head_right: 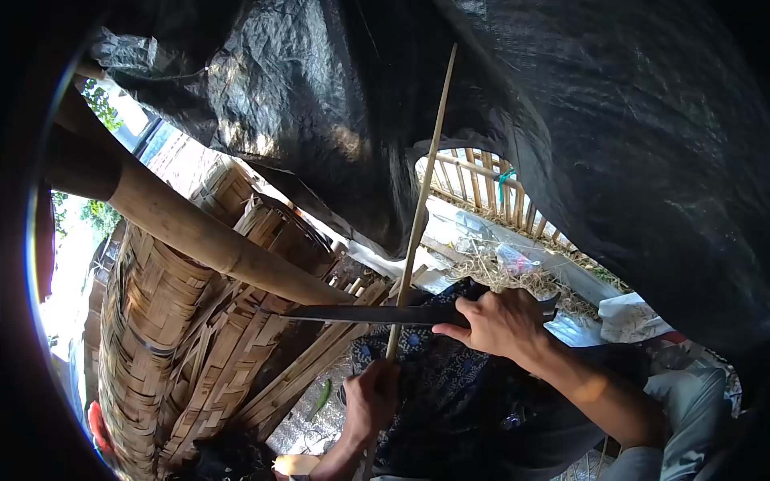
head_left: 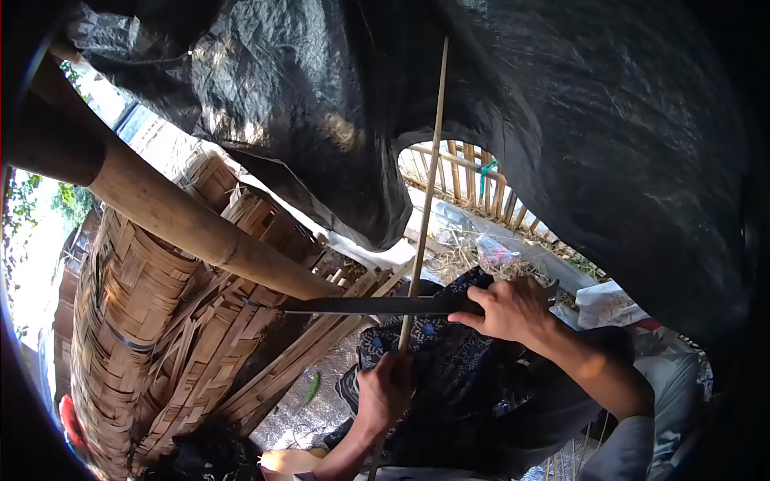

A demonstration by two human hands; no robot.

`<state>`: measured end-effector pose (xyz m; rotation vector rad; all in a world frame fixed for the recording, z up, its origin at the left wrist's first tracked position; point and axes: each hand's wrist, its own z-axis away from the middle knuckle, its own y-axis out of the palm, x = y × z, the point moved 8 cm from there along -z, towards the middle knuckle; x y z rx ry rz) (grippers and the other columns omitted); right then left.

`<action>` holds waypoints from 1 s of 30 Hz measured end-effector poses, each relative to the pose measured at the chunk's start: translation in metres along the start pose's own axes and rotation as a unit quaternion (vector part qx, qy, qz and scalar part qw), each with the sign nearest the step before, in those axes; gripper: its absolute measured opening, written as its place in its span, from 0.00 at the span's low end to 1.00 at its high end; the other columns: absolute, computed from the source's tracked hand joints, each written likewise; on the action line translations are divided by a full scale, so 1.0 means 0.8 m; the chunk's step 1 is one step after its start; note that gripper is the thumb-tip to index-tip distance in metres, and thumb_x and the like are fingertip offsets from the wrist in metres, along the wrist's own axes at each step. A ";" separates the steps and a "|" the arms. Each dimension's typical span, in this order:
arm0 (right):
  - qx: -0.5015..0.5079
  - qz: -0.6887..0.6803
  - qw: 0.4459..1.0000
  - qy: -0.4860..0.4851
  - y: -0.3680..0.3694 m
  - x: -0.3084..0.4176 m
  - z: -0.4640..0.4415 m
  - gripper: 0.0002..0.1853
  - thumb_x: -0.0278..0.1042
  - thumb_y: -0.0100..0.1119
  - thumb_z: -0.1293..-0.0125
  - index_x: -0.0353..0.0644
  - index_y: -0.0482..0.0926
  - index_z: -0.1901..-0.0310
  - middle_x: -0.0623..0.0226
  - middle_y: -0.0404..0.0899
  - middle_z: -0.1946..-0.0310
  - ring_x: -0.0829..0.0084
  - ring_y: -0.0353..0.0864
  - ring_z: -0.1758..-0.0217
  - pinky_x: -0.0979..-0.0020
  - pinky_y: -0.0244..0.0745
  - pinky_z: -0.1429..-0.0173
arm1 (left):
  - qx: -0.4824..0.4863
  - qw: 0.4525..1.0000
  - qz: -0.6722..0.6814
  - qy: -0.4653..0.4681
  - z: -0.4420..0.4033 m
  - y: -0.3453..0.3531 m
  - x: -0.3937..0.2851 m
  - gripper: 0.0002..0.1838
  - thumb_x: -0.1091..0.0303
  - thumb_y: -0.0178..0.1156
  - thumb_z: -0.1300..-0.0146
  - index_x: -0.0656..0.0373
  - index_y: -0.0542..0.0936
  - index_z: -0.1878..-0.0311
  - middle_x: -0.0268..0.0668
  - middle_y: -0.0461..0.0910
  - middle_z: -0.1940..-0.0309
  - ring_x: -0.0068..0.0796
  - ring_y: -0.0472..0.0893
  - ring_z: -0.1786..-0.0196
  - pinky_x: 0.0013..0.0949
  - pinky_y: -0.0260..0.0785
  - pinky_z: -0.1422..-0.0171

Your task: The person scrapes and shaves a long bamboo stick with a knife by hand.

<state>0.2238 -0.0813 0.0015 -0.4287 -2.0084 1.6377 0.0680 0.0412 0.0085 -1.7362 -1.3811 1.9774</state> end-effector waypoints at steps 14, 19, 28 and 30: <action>-0.099 0.035 0.994 -0.032 -0.020 0.005 0.011 0.33 0.73 0.43 0.43 0.47 0.76 0.77 0.72 0.60 0.97 0.76 0.66 0.95 0.72 0.58 0.90 | -0.009 0.999 -0.027 0.042 -0.002 0.007 -0.011 0.02 0.74 0.60 0.44 0.62 0.78 0.69 0.44 0.75 0.86 0.40 0.78 0.83 0.34 0.66 0.81; -0.080 0.017 0.993 -0.089 -0.013 0.022 0.021 0.33 0.74 0.44 0.44 0.47 0.75 0.78 0.73 0.59 0.98 0.77 0.65 0.96 0.72 0.57 0.91 | -0.025 0.997 -0.023 0.071 0.001 0.010 -0.006 0.03 0.71 0.59 0.42 0.59 0.76 0.67 0.44 0.75 0.86 0.44 0.77 0.82 0.39 0.67 0.82; -0.042 0.048 0.996 0.058 -0.029 -0.021 -0.004 0.27 0.67 0.49 0.41 0.46 0.76 0.72 0.65 0.69 0.93 0.63 0.75 0.89 0.64 0.70 0.83 | -0.006 0.998 -0.013 0.065 -0.003 0.007 -0.004 0.03 0.73 0.59 0.43 0.60 0.76 0.67 0.44 0.74 0.86 0.44 0.77 0.83 0.37 0.67 0.82; -0.038 0.007 0.999 -0.013 -0.020 0.001 0.008 0.27 0.68 0.50 0.43 0.47 0.73 0.76 0.67 0.67 0.95 0.66 0.73 0.91 0.65 0.69 0.86 | -0.028 0.997 -0.008 0.077 -0.004 0.007 -0.005 0.03 0.73 0.59 0.43 0.60 0.76 0.67 0.44 0.75 0.85 0.44 0.77 0.83 0.37 0.67 0.82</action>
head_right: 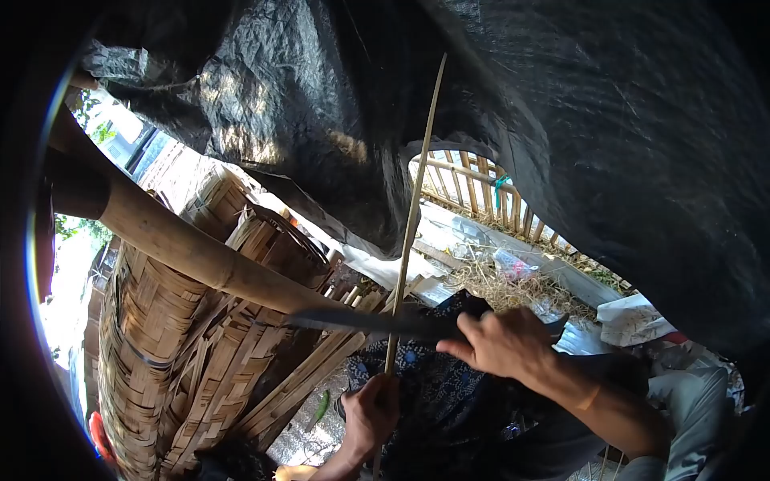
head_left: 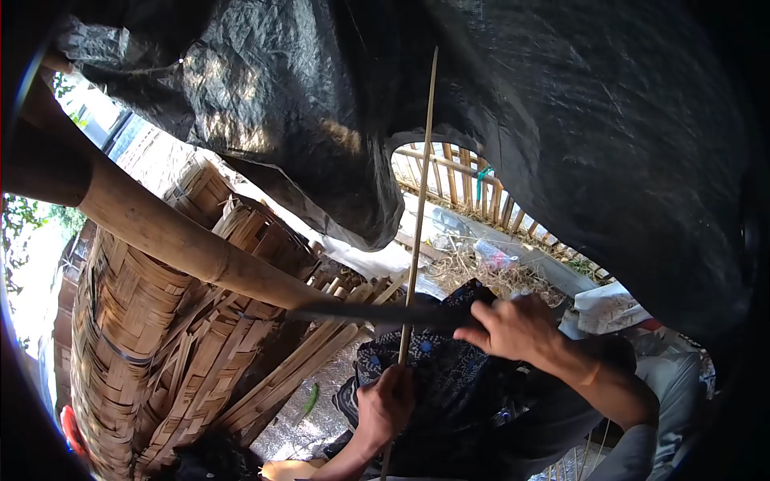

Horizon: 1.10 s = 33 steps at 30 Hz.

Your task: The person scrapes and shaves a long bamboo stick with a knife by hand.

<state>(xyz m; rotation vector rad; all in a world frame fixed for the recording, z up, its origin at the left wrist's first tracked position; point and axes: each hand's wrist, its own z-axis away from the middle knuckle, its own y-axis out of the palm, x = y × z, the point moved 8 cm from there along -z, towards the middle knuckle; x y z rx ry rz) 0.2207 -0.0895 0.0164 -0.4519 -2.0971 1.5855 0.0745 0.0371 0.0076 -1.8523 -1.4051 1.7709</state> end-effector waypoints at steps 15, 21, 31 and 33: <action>-0.057 0.011 0.991 -0.125 0.018 0.012 -0.001 0.32 0.74 0.43 0.43 0.49 0.71 0.78 0.75 0.57 0.97 0.81 0.59 0.97 0.75 0.52 0.91 | 0.006 0.999 0.005 -0.031 -0.004 -0.005 0.006 0.03 0.72 0.60 0.43 0.60 0.77 0.68 0.44 0.74 0.86 0.42 0.78 0.82 0.35 0.66 0.82; -0.058 0.017 0.996 -0.060 0.017 -0.004 -0.010 0.31 0.72 0.46 0.43 0.47 0.71 0.80 0.71 0.63 0.96 0.75 0.65 0.96 0.70 0.60 0.91 | 0.030 0.999 -0.002 -0.039 -0.012 -0.001 0.011 0.04 0.74 0.60 0.44 0.62 0.76 0.72 0.42 0.72 0.89 0.36 0.76 0.86 0.30 0.63 0.83; -0.069 0.015 0.996 -0.052 0.018 -0.018 -0.017 0.31 0.71 0.46 0.42 0.48 0.70 0.80 0.75 0.58 0.98 0.80 0.63 0.96 0.73 0.58 0.91 | 0.032 0.998 0.016 -0.059 -0.012 0.000 0.016 0.04 0.74 0.60 0.44 0.63 0.77 0.73 0.41 0.71 0.89 0.29 0.75 0.87 0.28 0.61 0.82; -0.051 0.027 0.997 -0.060 0.016 -0.006 -0.011 0.31 0.70 0.46 0.42 0.47 0.70 0.80 0.74 0.59 0.98 0.79 0.63 0.96 0.73 0.59 0.91 | 0.046 0.996 0.013 -0.070 -0.015 0.001 0.016 0.04 0.73 0.60 0.44 0.63 0.77 0.73 0.40 0.71 0.90 0.28 0.74 0.88 0.28 0.61 0.83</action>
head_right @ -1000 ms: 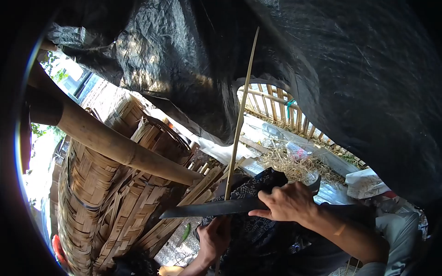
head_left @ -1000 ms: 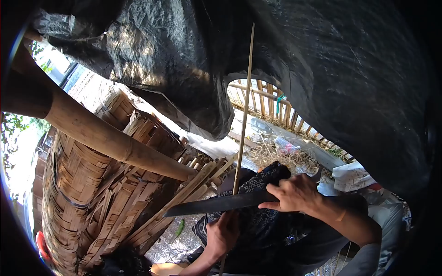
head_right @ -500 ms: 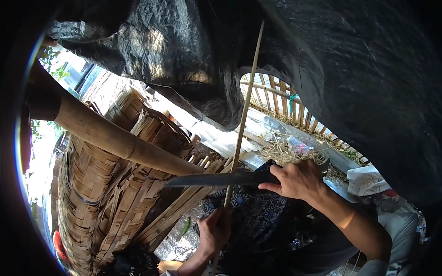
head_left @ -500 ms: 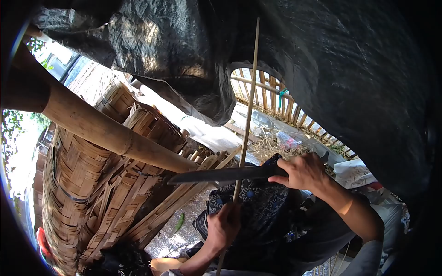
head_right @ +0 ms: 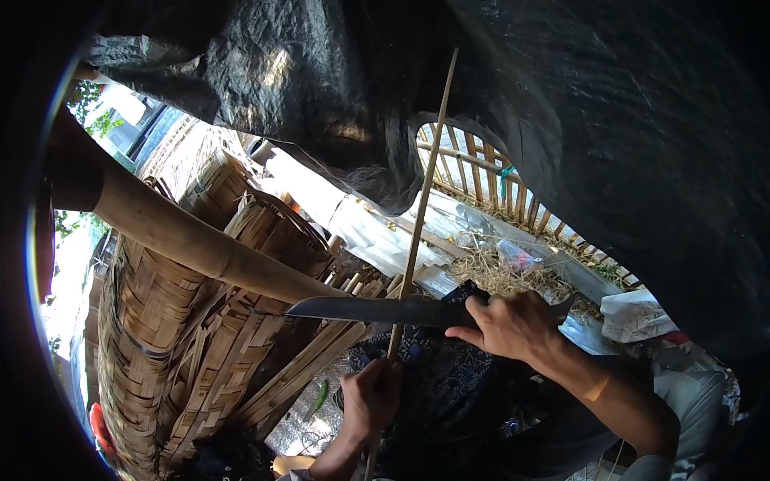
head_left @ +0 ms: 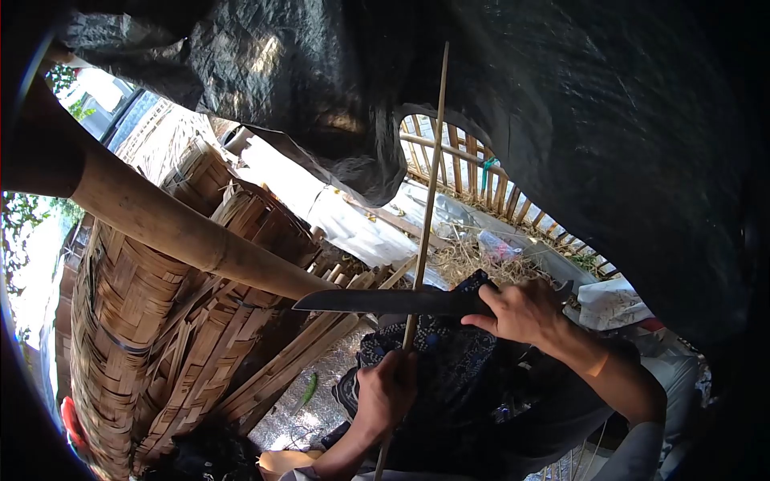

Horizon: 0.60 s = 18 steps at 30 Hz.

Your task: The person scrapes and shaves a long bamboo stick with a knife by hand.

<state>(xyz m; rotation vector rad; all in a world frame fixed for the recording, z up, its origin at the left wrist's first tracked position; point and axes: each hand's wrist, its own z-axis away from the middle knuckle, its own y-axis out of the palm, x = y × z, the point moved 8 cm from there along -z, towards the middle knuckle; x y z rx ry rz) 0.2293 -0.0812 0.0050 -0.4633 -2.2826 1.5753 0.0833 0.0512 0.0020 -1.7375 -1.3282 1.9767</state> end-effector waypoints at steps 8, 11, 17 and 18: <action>-0.025 -0.005 1.000 0.009 0.015 -0.020 0.001 0.32 0.74 0.43 0.43 0.48 0.70 0.80 0.77 0.57 0.98 0.83 0.59 0.96 0.75 0.56 0.90 | -0.028 1.000 0.001 0.008 0.001 -0.003 -0.005 0.06 0.73 0.59 0.43 0.63 0.77 0.73 0.40 0.69 0.90 0.24 0.71 0.89 0.28 0.59 0.83; -0.009 0.026 1.000 0.011 0.008 -0.011 -0.002 0.32 0.72 0.42 0.40 0.46 0.70 0.79 0.76 0.57 0.98 0.82 0.60 0.96 0.74 0.58 0.91 | 0.020 1.000 -0.017 -0.010 -0.011 0.001 -0.002 0.05 0.74 0.58 0.42 0.64 0.77 0.73 0.41 0.70 0.90 0.25 0.73 0.88 0.28 0.60 0.83; -0.013 -0.031 0.999 -0.039 0.009 0.013 0.006 0.33 0.74 0.40 0.41 0.48 0.69 0.80 0.76 0.57 0.99 0.82 0.60 0.97 0.75 0.59 0.91 | -0.058 0.997 0.041 0.043 -0.007 -0.001 -0.012 0.09 0.72 0.58 0.42 0.62 0.74 0.76 0.46 0.71 0.88 0.46 0.76 0.83 0.36 0.63 0.82; -0.020 0.000 1.000 -0.018 0.004 0.000 -0.001 0.33 0.74 0.40 0.42 0.48 0.69 0.80 0.76 0.57 0.99 0.82 0.60 0.97 0.75 0.59 0.90 | -0.054 0.997 0.040 0.040 -0.007 -0.004 -0.012 0.09 0.72 0.58 0.42 0.62 0.74 0.76 0.46 0.71 0.88 0.46 0.76 0.83 0.36 0.63 0.82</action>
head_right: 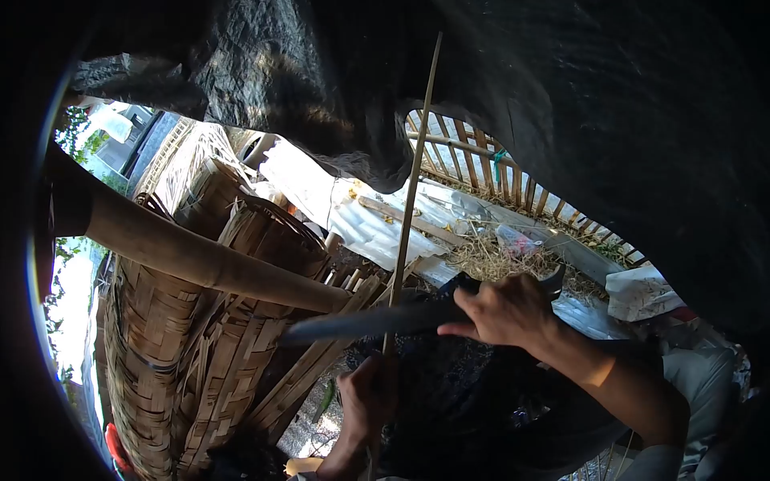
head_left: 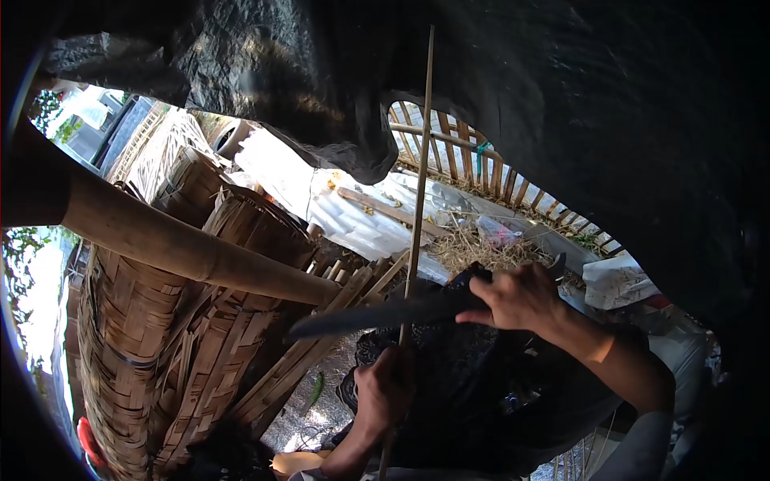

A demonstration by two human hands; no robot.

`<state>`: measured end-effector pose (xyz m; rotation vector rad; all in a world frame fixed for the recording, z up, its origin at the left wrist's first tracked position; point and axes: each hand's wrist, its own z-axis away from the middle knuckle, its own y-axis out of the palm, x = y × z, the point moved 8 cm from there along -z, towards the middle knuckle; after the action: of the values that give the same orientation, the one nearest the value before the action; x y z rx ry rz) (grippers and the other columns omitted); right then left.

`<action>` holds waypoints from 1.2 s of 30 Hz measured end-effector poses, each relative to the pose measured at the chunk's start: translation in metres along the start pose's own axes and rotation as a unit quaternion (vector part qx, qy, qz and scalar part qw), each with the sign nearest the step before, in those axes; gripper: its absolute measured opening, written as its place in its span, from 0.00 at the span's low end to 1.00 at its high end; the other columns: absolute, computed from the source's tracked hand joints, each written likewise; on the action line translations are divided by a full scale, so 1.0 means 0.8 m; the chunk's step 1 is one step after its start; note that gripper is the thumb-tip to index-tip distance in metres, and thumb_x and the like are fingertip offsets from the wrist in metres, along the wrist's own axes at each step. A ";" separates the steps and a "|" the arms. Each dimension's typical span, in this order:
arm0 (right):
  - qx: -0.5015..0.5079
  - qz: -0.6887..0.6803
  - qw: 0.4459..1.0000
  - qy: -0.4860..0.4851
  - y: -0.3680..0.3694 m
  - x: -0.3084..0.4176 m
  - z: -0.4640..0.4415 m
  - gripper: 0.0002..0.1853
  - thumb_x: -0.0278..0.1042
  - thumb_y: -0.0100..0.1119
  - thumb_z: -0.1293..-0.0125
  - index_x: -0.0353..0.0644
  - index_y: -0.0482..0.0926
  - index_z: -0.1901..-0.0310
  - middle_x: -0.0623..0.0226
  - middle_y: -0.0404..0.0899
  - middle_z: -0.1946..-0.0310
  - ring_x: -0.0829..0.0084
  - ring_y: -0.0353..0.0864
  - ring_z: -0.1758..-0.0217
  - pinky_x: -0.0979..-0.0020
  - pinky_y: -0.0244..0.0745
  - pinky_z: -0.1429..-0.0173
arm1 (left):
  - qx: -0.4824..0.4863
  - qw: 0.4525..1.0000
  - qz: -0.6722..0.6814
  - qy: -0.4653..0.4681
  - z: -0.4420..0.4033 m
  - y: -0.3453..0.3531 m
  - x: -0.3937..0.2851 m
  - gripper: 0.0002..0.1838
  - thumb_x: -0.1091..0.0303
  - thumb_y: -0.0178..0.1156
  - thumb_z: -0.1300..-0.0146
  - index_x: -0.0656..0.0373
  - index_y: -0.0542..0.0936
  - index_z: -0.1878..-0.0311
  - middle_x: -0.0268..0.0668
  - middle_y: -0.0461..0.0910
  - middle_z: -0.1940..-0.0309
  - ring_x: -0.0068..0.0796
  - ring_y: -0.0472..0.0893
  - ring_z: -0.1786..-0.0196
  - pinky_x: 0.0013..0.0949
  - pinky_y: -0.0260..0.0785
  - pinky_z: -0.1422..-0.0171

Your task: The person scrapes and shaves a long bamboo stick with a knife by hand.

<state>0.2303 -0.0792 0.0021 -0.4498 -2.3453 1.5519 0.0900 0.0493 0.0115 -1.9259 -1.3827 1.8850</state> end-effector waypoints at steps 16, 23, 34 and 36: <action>0.068 -0.050 0.995 0.057 0.012 0.014 0.010 0.31 0.69 0.44 0.40 0.44 0.73 0.79 0.70 0.61 0.98 0.75 0.66 0.95 0.70 0.63 0.91 | 0.090 0.994 -0.044 -0.035 -0.011 0.006 -0.001 0.06 0.71 0.57 0.41 0.62 0.75 0.72 0.48 0.72 0.87 0.48 0.77 0.81 0.39 0.64 0.81; 0.014 -0.017 0.995 0.101 0.021 -0.032 0.000 0.32 0.69 0.43 0.39 0.42 0.79 0.65 0.68 0.64 0.96 0.73 0.69 0.93 0.69 0.66 0.88 | 0.097 0.992 -0.084 -0.017 -0.011 0.003 -0.010 0.06 0.75 0.57 0.43 0.64 0.77 0.74 0.39 0.70 0.90 0.25 0.73 0.88 0.29 0.61 0.82; 0.074 -0.023 0.985 0.154 0.018 -0.044 -0.006 0.30 0.67 0.46 0.40 0.43 0.80 0.66 0.57 0.71 0.89 0.59 0.75 0.86 0.62 0.72 0.79 | 0.102 0.993 -0.060 -0.001 -0.008 0.004 -0.008 0.05 0.73 0.56 0.42 0.62 0.78 0.71 0.46 0.74 0.86 0.42 0.76 0.83 0.36 0.66 0.79; -0.020 -0.058 0.990 0.127 0.007 -0.027 -0.003 0.33 0.68 0.42 0.38 0.38 0.78 0.68 0.64 0.67 0.93 0.71 0.69 0.92 0.67 0.65 0.88 | 0.091 0.994 -0.057 0.024 -0.013 0.009 -0.015 0.05 0.75 0.56 0.42 0.62 0.78 0.72 0.42 0.73 0.87 0.35 0.75 0.85 0.32 0.64 0.80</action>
<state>0.2511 -0.0838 -0.0036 -0.4809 -2.1708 1.3130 0.1044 0.0428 0.0180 -1.7552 -1.2316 1.8301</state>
